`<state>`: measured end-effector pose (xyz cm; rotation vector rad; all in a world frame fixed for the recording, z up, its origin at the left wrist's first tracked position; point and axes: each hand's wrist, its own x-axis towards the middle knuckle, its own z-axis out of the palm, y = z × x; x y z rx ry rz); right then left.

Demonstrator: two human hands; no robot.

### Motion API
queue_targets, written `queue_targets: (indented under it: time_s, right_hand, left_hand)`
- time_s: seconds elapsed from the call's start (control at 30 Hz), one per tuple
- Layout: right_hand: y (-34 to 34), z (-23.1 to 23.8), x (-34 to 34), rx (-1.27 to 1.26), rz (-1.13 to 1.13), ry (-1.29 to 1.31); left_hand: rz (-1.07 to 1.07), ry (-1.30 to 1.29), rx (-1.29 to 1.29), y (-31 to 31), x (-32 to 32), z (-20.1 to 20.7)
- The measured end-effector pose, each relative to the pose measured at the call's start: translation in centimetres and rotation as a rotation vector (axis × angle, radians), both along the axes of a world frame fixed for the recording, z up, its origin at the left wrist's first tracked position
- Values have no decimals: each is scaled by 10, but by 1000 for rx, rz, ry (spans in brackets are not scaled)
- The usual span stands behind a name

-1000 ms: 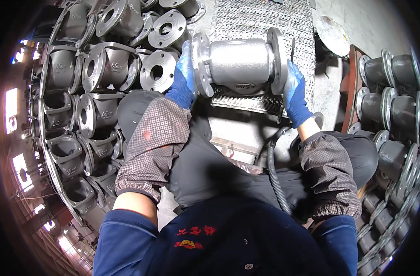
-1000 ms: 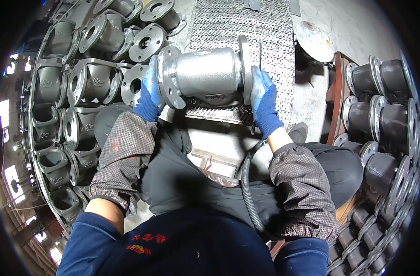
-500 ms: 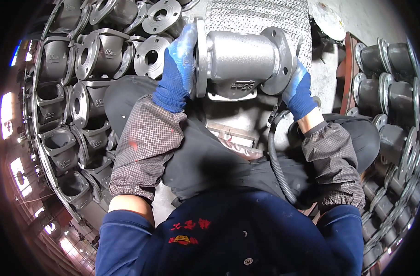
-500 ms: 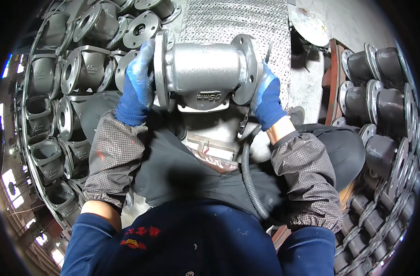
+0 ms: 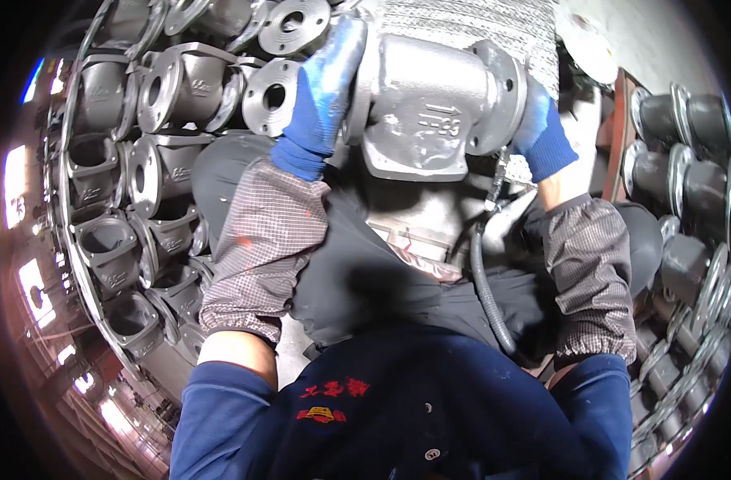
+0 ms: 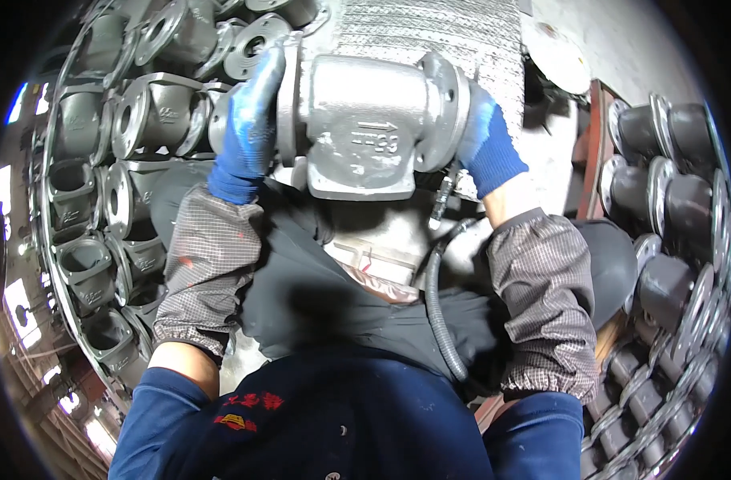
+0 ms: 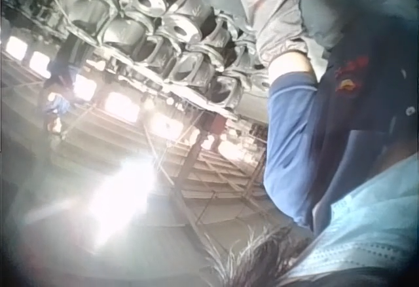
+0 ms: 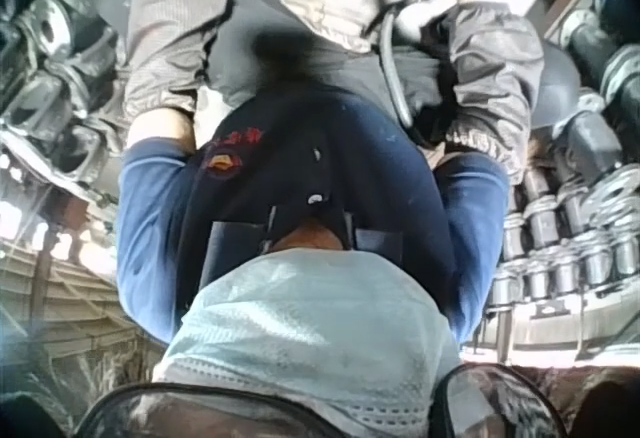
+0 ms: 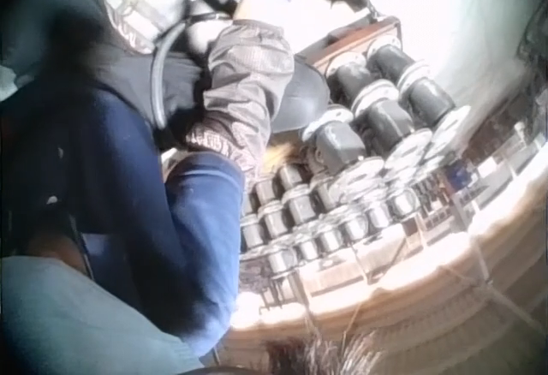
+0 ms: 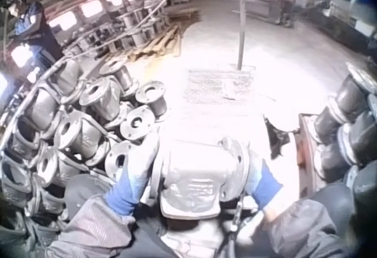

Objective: The person sits among stacks of metal components, picking up a large valve-like casting to check its surfaces and interior with a small tool. The person turns the object over several times to view all sides, traces internal and external edges with the tool, and sets it aside on a pallet before picking up another similar part.

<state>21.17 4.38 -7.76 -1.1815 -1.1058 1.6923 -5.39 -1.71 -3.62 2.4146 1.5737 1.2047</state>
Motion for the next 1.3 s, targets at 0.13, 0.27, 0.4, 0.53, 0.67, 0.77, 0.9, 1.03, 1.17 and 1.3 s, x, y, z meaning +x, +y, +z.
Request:
queue_targets:
  time_s: [0.13, 0.27, 0.4, 0.53, 0.67, 0.77, 0.9, 1.03, 1.17, 1.3]
  right_hand:
    - [4, -2, -14, 311, 96, -241]
    - [4, 6, -33, -296, -121, 164]
    - [-2, 11, -45, -255, -192, 88]
    - [-4, -3, -45, -109, -108, -140]
    - [-5, -14, -40, 89, -71, -236]
    - [-3, -29, -25, 294, 15, -370]
    - [-6, -26, -22, 30, -111, -126]
    - [-3, -33, -16, 5, -181, -79]
    - [-8, -26, -12, -141, -279, 86]
    - [-8, -33, -5, -168, -271, 178]
  left_hand:
    - [66, -11, -23, 1, -10, -12]
    - [139, -302, -251, 3, -21, -24]
    - [278, -1282, -776, 5, -4, -9]
    - [434, -1464, -795, 6, -7, -10]
    - [421, -1405, -749, 2, -3, -6]
    - [425, -1367, -806, 3, 6, 4]
    - [334, -1284, -774, -2, 5, 5]
    - [116, -99, -190, -7, 7, 1]
    - [59, 138, 29, -4, 15, 11]
    - [61, 251, 23, -13, 29, 18]
